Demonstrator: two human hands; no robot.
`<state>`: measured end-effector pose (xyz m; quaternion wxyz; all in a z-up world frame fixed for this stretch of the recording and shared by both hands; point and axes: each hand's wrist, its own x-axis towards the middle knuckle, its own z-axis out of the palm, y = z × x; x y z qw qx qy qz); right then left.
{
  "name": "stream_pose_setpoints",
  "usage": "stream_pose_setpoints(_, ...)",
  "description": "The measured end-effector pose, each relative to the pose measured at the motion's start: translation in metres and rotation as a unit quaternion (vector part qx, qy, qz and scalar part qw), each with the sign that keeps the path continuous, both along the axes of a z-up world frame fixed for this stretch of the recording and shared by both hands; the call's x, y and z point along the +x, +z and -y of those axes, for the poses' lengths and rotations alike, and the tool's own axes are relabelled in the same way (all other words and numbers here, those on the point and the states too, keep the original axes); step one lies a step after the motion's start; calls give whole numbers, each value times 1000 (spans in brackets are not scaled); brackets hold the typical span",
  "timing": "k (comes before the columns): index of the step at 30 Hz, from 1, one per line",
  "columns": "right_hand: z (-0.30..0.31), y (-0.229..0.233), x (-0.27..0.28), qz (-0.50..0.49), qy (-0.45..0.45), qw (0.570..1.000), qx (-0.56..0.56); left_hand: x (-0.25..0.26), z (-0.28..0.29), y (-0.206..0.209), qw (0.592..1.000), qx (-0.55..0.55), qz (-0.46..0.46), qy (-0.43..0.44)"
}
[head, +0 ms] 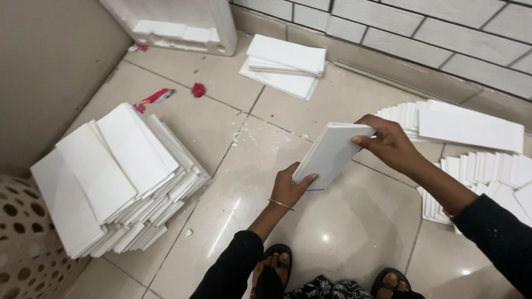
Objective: The person stacks and organizes white rectangular tiles on the floor by picking them up by hand and placing them into neat piles.
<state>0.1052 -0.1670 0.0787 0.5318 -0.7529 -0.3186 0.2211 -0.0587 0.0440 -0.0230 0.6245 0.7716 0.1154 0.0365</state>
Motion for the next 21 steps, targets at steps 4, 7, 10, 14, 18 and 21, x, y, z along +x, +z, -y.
stream_pose_setpoints(4, -42, 14, -12, -50, 47, 995, 73, -31, -24, 12, 996, -46, 21, 74)
stream_pose_setpoints(7, -70, -1, -31, -93, 118, 987, 61, -44, -45, 18, 981, -110, 71, 145)
stream_pose_setpoints(10, -105, -35, -61, -109, 205, 972, -26, -49, -67, 30, 963, -113, 84, 232)
stream_pose_setpoints(14, -163, -55, -106, -66, 200, 977, -21, -48, -107, 47, 927, -104, 119, 341)
stream_pose_setpoints(18, -223, -37, -127, -163, 195, 966, -35, -55, -172, 44, 889, -86, 71, 443)
stream_pose_setpoints(21, -258, -33, -138, -219, 205, 953, -34, -64, -217, 27, 858, -97, 74, 499)
